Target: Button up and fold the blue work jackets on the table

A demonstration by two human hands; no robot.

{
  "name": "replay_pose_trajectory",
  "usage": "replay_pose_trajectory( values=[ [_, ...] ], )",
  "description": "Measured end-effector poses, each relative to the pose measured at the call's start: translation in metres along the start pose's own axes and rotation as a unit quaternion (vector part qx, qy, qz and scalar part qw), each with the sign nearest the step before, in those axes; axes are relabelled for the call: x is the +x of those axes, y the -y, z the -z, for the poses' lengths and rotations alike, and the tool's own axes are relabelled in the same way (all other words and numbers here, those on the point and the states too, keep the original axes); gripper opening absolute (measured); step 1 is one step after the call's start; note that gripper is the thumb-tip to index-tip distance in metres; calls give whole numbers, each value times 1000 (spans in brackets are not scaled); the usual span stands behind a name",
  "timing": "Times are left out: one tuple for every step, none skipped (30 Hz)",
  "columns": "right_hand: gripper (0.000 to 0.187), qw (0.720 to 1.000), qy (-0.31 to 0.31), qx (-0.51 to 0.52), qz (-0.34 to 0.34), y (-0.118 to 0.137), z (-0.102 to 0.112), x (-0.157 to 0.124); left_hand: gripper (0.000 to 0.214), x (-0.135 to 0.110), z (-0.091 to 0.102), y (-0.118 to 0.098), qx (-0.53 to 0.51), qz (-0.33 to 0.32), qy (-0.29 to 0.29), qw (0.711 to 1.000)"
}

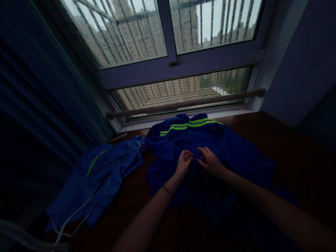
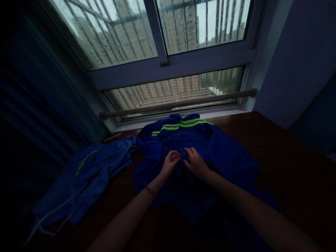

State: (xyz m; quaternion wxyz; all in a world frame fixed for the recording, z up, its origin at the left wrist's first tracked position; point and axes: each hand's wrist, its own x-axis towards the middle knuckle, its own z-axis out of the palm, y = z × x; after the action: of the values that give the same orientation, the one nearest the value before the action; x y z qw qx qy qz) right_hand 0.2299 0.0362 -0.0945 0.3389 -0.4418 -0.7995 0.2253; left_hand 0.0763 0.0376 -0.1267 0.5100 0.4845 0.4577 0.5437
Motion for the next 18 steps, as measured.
replay_pose_trajectory(
  values=[
    [44,1000,-2,3,-7,4,4,0,21,1,0,2,35,-18,6,999],
    [39,1000,1,1,-14,9,7,-2,21,3,1,4,75,-38,12,996],
    [33,1000,8,-6,-20,14,10,-5,22,3,1,6,119,-56,20,991],
    [27,999,18,-16,-25,19,12,-10,24,4,1,7,164,-72,27,983],
    [21,999,30,-30,-30,23,13,-17,28,4,1,8,207,-87,34,974],
    [17,997,43,-48,-35,27,12,-25,32,5,0,9,248,-101,37,963],
    [16,995,56,-70,-40,29,11,-33,34,5,0,8,285,-114,39,951],
    [19,992,70,-92,-44,30,10,-41,36,7,0,8,316,-126,38,940],
    [23,989,89,-113,-46,30,8,-48,37,9,1,7,338,-134,40,931],
    [27,985,108,-129,-48,28,6,-53,37,12,1,6,351,-140,47,925],
    [32,981,126,-141,-50,26,5,-56,36,17,1,5,355,-143,56,922],
    [36,977,140,-149,-53,23,4,-56,35,22,2,4,349,-142,69,924],
    [39,975,148,-155,-56,20,4,-54,33,27,2,2,336,-138,81,928],
    [43,974,150,-161,-61,16,4,-51,31,32,3,1,317,-130,91,935],
    [46,972,146,-170,-70,13,4,-45,28,36,3,-2,299,-118,93,942],
    [49,971,140,-179,-79,9,4,-39,25,38,3,-5,285,-104,87,949],
    [50,969,135,-189,-87,7,3,-34,22,38,3,-9,280,-91,75,953],
    [50,967,130,-198,-94,4,3,-29,19,34,3,-15,284,-84,59,953]
  ],
)
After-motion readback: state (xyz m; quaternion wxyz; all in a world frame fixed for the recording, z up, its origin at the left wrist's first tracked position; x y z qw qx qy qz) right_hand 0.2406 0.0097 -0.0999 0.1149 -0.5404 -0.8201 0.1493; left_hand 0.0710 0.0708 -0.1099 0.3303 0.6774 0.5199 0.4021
